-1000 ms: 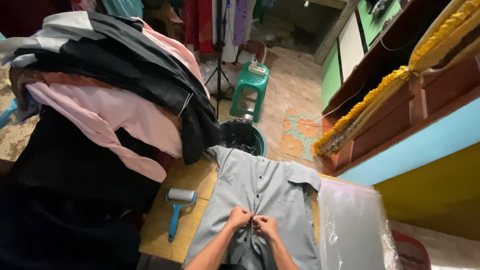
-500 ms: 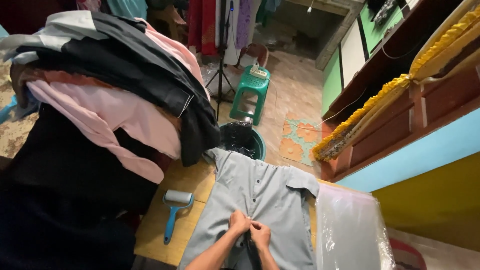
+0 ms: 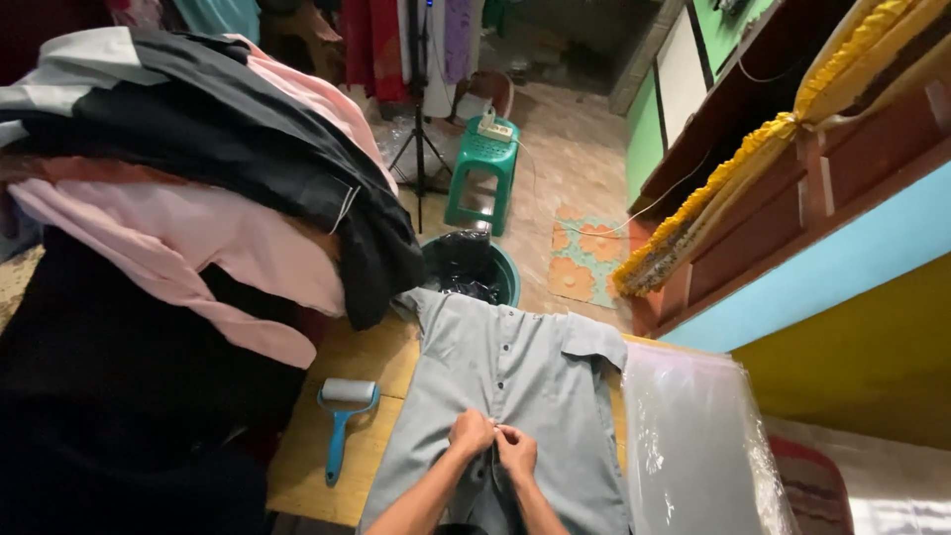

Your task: The person buttons a grey shirt laid out on a table, smooths the fabric, and then uses a lint roller to clean the surface.

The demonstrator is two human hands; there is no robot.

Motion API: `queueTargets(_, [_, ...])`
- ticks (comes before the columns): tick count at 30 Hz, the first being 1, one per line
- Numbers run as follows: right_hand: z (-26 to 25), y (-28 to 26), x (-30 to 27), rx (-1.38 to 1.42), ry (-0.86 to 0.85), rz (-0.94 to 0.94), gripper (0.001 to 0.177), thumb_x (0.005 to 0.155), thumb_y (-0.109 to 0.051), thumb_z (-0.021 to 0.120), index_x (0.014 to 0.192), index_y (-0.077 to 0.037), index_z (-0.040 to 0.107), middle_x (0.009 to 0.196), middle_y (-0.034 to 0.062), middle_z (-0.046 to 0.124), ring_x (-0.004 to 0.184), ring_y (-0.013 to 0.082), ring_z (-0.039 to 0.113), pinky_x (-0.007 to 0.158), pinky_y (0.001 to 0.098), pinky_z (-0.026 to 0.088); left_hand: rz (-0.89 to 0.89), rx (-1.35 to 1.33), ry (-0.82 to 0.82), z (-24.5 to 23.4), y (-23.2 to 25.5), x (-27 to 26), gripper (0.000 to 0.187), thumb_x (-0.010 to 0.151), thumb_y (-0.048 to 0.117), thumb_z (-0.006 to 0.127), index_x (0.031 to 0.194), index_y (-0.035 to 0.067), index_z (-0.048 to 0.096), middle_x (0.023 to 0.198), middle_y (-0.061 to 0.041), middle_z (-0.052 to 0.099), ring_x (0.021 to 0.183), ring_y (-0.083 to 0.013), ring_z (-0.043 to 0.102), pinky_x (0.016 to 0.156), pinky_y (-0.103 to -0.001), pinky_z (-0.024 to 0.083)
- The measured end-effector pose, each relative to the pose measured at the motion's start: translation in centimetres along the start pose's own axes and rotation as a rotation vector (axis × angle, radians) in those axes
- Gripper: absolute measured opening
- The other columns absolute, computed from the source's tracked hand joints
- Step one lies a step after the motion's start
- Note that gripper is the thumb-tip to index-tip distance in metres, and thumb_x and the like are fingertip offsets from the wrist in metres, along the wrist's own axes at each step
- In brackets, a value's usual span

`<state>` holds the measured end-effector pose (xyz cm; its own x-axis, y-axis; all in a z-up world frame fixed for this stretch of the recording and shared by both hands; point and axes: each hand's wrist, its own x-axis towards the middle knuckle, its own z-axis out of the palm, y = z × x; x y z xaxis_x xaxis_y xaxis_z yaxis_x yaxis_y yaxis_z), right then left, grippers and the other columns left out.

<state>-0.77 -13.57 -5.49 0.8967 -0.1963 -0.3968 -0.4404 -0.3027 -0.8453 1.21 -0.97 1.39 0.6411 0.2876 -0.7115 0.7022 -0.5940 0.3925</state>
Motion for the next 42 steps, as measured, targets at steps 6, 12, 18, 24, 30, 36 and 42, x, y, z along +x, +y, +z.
queueTargets(6, [0.2,2.7,3.1,-0.079,-0.12,0.108,0.026,0.081,-0.033,0.082,0.097,-0.014,0.089,0.082,-0.0034,0.083,0.071,0.0028,0.064,0.066,0.0221,0.052,0.248,-0.071,0.054,2.1,-2.0,2.2,0.039,0.092,0.043,0.057,0.098,0.009,0.076,0.109,-0.021,0.073,0.111,-0.0427,0.065,0.092,-0.049,0.049])
queueTargets(12, [-1.2,0.1,3.6,0.372,-0.383,0.477,0.025,0.095,-0.012,0.068,0.073,-0.013,0.056,0.057,-0.002,0.04,0.044,0.0065,0.034,0.033,0.0224,0.016,0.548,0.106,0.311,1.3,-2.7,-0.2,0.031,0.097,0.041,0.055,0.092,0.013,0.069,0.094,-0.019,0.072,0.091,-0.0475,0.067,0.076,-0.06,0.05])
queueTargets(18, [-2.3,1.0,4.1,-0.244,-0.147,-0.138,0.028,0.083,-0.032,0.074,0.102,-0.014,0.084,0.096,0.001,0.085,0.09,0.0092,0.078,0.088,0.0243,0.057,0.668,0.129,0.645,2.0,-4.6,0.7,0.034,0.095,0.052,0.061,0.088,0.019,0.062,0.088,-0.008,0.064,0.084,-0.0354,0.061,0.07,-0.054,0.049])
queueTargets(24, [-6.3,1.4,-4.8,-1.149,0.055,-0.534,0.083,0.087,-0.074,0.056,0.156,-0.034,0.034,0.168,0.0116,0.022,0.154,0.0332,0.023,0.114,0.066,0.029,0.807,0.462,0.584,-3.1,-9.7,-4.3,0.064,0.093,0.052,0.055,0.151,0.026,0.046,0.164,-0.015,0.028,0.149,-0.0364,0.025,0.112,-0.074,0.014])
queueTargets(30, [-5.3,0.1,-2.4,-1.211,0.069,-0.458,0.082,0.089,-0.073,0.052,0.159,-0.038,0.029,0.168,0.0093,0.023,0.154,0.032,0.023,0.12,0.0619,0.024,0.907,0.393,0.77,-2.5,-8.9,-0.9,0.07,0.089,0.055,0.06,0.152,0.026,0.049,0.163,-0.016,0.033,0.148,-0.0359,0.032,0.114,-0.071,0.014])
queueTargets(36, [-5.5,-4.8,3.5,-1.142,-0.113,-0.433,0.08,0.097,-0.069,0.04,0.164,-0.035,0.015,0.172,0.0129,0.009,0.158,0.0352,0.009,0.121,0.0643,0.011,0.64,0.495,0.319,-6.6,-3.5,-0.1,0.078,0.095,0.059,0.044,0.163,0.026,0.023,0.172,-0.013,0.006,0.158,-0.0335,0.005,0.119,-0.07,-0.001])
queueTargets(42, [-8.2,-2.3,-2.8,-1.085,0.092,-0.791,0.103,0.081,-0.08,0.065,0.161,-0.026,0.028,0.167,0.0144,0.026,0.153,0.0358,0.027,0.114,0.0643,0.026,0.901,0.411,0.642,-4.6,-7.2,-3.2,0.087,0.08,0.058,0.07,0.153,0.02,0.044,0.162,-0.022,0.031,0.151,-0.0408,0.026,0.111,-0.073,0.018])
